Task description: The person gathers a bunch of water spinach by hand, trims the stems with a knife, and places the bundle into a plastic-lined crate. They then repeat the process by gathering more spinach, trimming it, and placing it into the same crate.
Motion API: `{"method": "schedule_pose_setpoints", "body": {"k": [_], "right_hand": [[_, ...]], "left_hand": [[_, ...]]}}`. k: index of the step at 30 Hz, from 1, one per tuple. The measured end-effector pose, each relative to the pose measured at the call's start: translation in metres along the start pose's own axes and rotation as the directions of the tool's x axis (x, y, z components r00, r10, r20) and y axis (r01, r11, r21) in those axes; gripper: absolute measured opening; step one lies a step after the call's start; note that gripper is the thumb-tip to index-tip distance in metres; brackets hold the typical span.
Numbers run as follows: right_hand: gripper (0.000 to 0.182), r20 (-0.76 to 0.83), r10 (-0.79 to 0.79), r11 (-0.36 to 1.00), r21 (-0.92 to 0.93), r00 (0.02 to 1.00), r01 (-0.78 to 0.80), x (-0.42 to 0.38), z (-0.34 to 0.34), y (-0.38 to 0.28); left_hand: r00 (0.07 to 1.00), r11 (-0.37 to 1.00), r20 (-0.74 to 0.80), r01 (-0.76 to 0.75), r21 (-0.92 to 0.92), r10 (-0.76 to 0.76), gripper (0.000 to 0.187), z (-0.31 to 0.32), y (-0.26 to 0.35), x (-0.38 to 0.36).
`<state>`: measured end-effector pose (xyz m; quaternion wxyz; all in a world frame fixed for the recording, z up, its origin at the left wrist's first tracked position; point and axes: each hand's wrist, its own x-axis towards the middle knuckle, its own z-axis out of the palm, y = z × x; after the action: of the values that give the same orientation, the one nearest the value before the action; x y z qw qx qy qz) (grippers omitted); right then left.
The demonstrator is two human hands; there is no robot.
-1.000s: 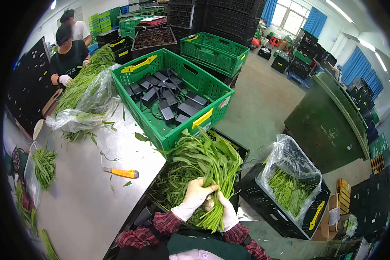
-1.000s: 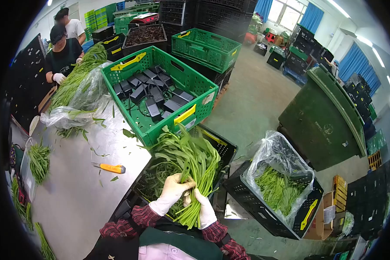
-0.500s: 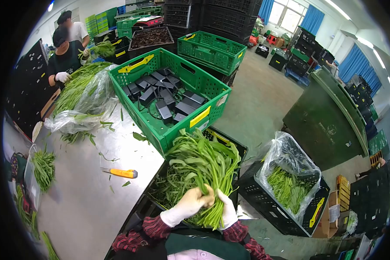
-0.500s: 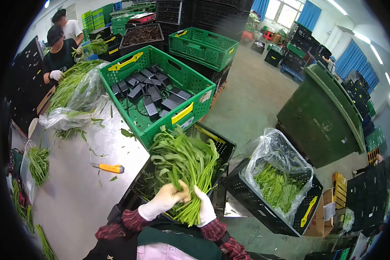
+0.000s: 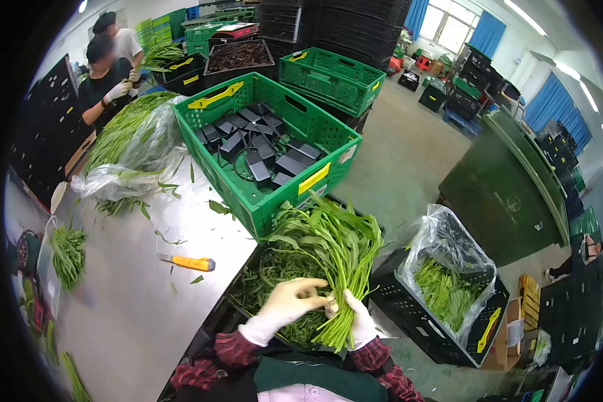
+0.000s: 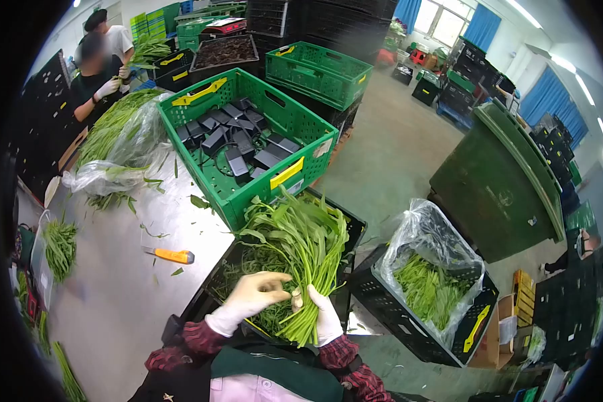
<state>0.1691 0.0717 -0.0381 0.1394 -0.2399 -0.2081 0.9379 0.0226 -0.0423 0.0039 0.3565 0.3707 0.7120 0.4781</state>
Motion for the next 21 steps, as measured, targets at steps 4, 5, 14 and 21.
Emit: {"method": "schedule_pose_setpoints", "body": {"k": [4, 5, 14, 21], "right_hand": [[0.026, 0.045, 0.018, 1.000, 0.023, 0.999, -0.019, 0.003, -0.008, 0.007], [0.026, 0.043, 0.016, 1.000, 0.024, 0.999, -0.017, 0.002, -0.008, 0.007], [0.026, -0.213, 0.063, 0.995, 0.094, 0.975, -0.044, -0.009, 0.020, -0.001], [0.029, -0.063, 0.032, 0.999, 0.026, 0.998, -0.030, -0.007, 0.010, -0.001]], "left_hand": [[0.963, 0.973, -0.180, -0.217, -0.083, 0.199, 0.010, 0.042, -0.023, 0.016], [0.964, 0.973, -0.177, -0.217, -0.084, 0.200, 0.010, 0.043, -0.024, 0.016], [0.967, 0.869, -0.120, -0.253, -0.425, 0.224, 0.007, 0.038, -0.005, -0.006], [0.969, 0.789, 0.167, -0.044, -0.612, 0.183, 0.003, 0.000, 0.011, -0.045]]}}
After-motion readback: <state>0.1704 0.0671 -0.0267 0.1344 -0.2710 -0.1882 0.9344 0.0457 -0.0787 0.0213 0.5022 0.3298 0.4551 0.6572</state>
